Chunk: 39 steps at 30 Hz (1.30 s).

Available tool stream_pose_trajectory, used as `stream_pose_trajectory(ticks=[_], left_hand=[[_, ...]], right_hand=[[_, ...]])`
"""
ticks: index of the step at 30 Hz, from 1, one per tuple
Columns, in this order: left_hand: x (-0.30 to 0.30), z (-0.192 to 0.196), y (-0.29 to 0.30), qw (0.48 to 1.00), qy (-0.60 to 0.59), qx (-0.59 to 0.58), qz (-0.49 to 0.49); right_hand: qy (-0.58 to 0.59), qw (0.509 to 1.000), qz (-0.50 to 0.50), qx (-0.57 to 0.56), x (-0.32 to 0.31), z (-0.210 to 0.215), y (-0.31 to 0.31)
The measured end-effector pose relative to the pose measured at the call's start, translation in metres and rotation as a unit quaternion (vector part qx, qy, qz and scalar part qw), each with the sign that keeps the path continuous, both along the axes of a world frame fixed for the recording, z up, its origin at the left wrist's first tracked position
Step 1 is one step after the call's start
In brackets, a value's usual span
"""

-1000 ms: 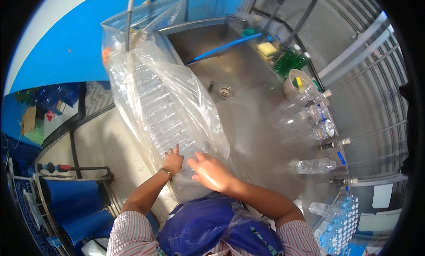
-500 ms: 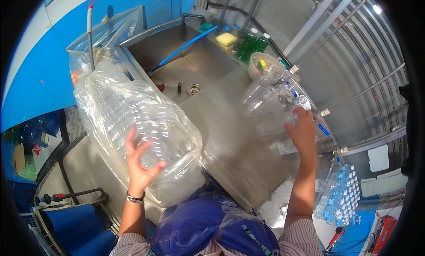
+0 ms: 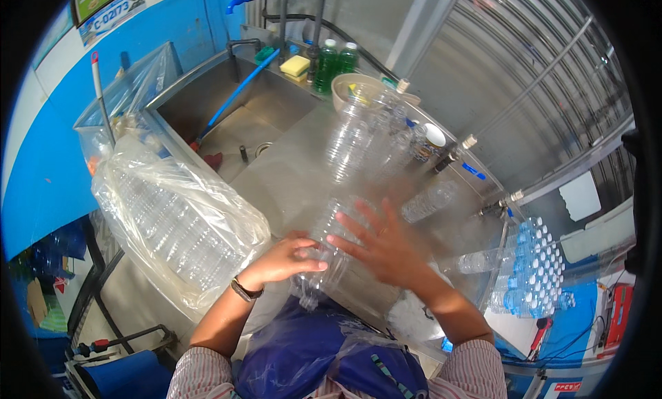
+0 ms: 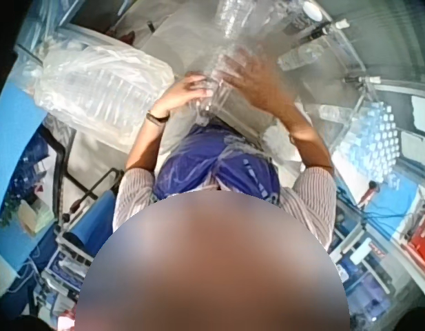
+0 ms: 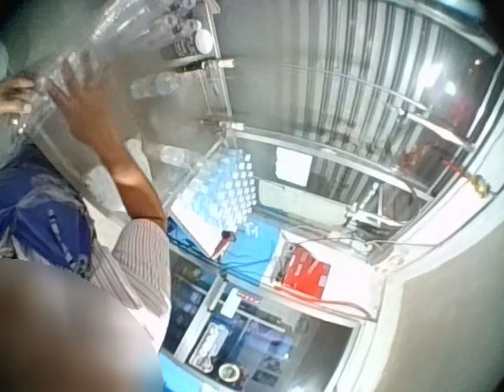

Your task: The person repeatedly picks up empty plastic bottles, fills them with water from a tap, and caps them with white lids. The filled bottles are placed on a nearby surface while empty bottles are drawn from a plastic bag.

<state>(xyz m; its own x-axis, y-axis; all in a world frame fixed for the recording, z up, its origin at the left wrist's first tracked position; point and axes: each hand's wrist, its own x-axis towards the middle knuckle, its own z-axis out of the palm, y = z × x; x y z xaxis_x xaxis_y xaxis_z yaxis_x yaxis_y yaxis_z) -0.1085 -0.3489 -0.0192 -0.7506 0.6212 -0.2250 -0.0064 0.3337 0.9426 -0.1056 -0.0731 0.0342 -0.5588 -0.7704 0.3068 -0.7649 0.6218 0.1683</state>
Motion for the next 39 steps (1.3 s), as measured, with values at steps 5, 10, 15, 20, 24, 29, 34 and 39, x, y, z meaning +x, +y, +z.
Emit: stream_pose_trajectory(ticks=[5, 10, 15, 20, 24, 29, 34, 39], left_hand=[[-0.022, -0.016, 0.033, 0.924, -0.299, 0.227, 0.065], [-0.082, -0.027, 0.084, 0.837, -0.328, 0.373, 0.228], [-0.114, -0.033, 0.128, 0.782, -0.338, 0.423, 0.308], [-0.128, -0.036, 0.163, 0.769, -0.299, 0.448, 0.346], [-0.132, -0.040, 0.188, 0.740, -0.287, 0.443, 0.416], [-0.124, -0.035, 0.196, 0.680, -0.314, 0.494, 0.441], [-0.083, -0.022, 0.143, 0.789, -0.199, 0.444, 0.374], [-0.041, -0.061, -0.039, 0.782, 0.128, 0.421, 0.442]], right_hand=[[-0.041, 0.956, -0.180, -0.228, 0.012, -0.052, 0.041], [-0.170, 0.816, -0.343, -0.434, -0.012, -0.098, 0.043], [-0.195, 0.750, -0.435, -0.457, -0.060, -0.124, 0.030], [-0.119, 0.719, -0.489, -0.479, -0.093, -0.150, 0.033], [-0.101, 0.709, -0.485, -0.501, -0.108, -0.158, 0.039], [-0.149, 0.634, -0.500, -0.570, -0.129, -0.162, 0.045], [-0.221, 0.367, -0.376, -0.822, -0.086, -0.152, 0.014], [-0.294, 0.726, -0.054, -0.619, -0.001, -0.106, -0.094]])
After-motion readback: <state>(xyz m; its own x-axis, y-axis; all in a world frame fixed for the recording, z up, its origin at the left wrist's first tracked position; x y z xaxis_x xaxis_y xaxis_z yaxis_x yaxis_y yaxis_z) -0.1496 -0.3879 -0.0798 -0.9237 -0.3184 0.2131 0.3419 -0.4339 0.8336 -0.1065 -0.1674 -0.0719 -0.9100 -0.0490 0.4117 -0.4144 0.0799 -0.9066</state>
